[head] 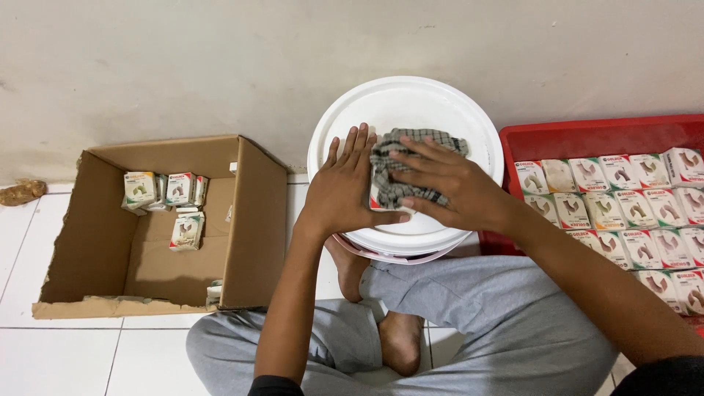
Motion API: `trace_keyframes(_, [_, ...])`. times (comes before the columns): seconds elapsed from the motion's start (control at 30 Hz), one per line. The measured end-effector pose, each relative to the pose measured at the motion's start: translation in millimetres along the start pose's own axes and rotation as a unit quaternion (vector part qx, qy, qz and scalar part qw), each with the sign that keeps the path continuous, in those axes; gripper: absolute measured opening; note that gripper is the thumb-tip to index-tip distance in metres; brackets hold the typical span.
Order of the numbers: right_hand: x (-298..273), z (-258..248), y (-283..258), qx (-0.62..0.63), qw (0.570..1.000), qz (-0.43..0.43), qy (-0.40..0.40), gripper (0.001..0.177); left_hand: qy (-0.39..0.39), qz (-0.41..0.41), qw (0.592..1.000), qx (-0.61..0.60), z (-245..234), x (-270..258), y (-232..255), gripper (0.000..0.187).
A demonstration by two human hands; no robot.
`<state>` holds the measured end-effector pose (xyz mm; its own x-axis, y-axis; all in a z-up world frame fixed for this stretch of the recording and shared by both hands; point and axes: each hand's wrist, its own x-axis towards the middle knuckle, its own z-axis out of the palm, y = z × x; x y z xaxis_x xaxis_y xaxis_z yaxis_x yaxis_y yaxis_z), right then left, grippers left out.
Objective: Cleaning small product boxes with a cloth and transferring them from a red crate to a cardboard box.
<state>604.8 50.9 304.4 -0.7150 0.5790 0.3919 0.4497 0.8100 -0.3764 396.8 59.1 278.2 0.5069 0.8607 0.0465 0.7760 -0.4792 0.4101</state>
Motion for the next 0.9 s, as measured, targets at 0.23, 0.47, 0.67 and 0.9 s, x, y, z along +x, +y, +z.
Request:
trace_keyframes(0.23, [-3,3,4,0.010,1.000,-0.011,-0.014,0.032,-0.008,0.021,1.000,0.001,-7,-2,2,0.119])
trace_keyframes(0.47, [-2,3,4,-0.032,0.998,0.061,0.002,0.034,-0.001,0.026,1.000,-0.011,3,0,-4,0.112])
trace_keyframes(0.67, [-3,2,-4,0.017,0.999,-0.027,-0.038,0.033,0.009,0.024,1.000,0.010,7,-1,-9,0.109])
trace_keyframes(0.9, [-2,4,7,-0.011,0.994,0.103,-0.019,0.038,0.002,0.033,0.999,-0.010,4,1,-7,0.112])
